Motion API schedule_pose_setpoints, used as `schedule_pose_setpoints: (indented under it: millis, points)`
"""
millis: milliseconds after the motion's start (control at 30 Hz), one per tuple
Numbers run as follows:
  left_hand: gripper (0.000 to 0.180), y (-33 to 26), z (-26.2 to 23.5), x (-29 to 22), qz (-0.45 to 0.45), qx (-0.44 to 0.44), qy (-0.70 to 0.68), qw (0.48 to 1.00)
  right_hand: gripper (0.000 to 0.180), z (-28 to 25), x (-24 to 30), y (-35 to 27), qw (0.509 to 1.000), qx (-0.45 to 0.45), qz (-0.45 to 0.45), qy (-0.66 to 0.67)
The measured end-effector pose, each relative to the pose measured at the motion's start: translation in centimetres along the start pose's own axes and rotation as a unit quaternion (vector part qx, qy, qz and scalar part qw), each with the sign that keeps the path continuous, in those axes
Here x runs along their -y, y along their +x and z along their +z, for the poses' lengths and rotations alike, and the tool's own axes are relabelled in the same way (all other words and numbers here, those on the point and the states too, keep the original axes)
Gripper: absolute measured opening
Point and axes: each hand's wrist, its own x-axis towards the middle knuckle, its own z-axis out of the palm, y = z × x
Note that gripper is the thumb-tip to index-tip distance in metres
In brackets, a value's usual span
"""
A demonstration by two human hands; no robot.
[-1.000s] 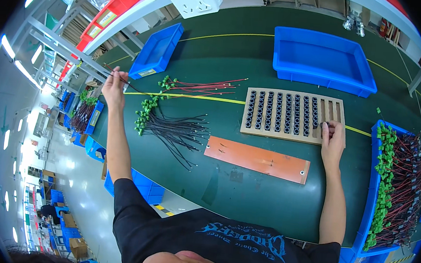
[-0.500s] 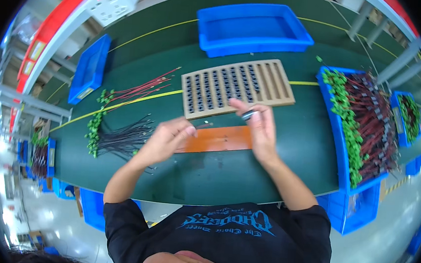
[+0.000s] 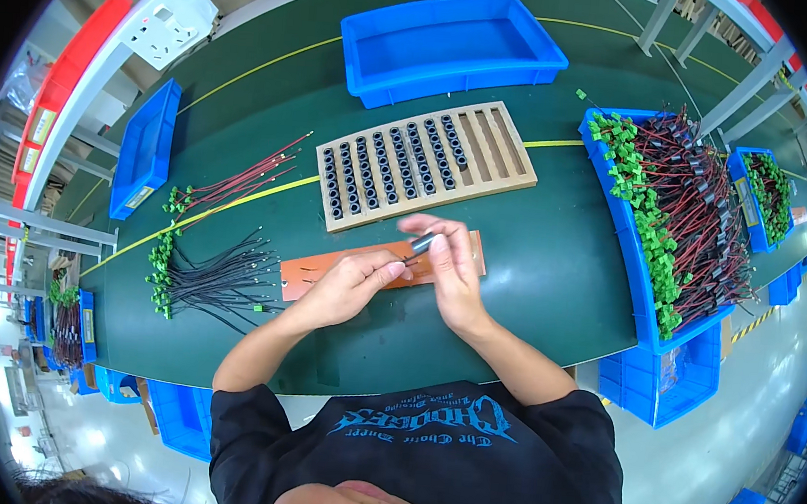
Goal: The person assembles wire harnesses by inserting black and red wires into green connectors and securing them with a crimping tool. They repeatedly pick wires from the table, attach them to connectors, and place the finished units into a blue bin.
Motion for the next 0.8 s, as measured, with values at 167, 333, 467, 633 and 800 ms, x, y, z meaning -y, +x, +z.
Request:
schedule_pose_setpoints:
  millis: [167,333,467,633,800]
  points:
    - [0.038,0.0,-0.8,0.3,0.012,-0.033,-0.011,0.999,0.022,-1.4,0.1,0.6,0.976,-0.038,0.064,0.205]
    - [0.039,0.0,-1.0,0.2,-0.005,-0.016,-0.015,1.000,0.020,-1.0,0.3,0.5,0.994,-0.055,0.047,0.077]
    - [0.039,0.2,-0.8,0.8,0.004,-0.009,-0.030,0.999,0.021,-1.9,0.0,0.5,0.999,-0.032,0.004,0.011]
    - [0.038,0.1,-0.6,0.6,-0.012,0.005,-0.047,0.999,0.022,-0.9,1.4,0.6,0.997,0.023,-0.061,-0.041]
    - [0.035,0.1,-0.7,0.4,-0.046,0.017,-0.123,0.991,0.026,-0.5,1.4,-0.1,0.982,0.117,-0.078,-0.129]
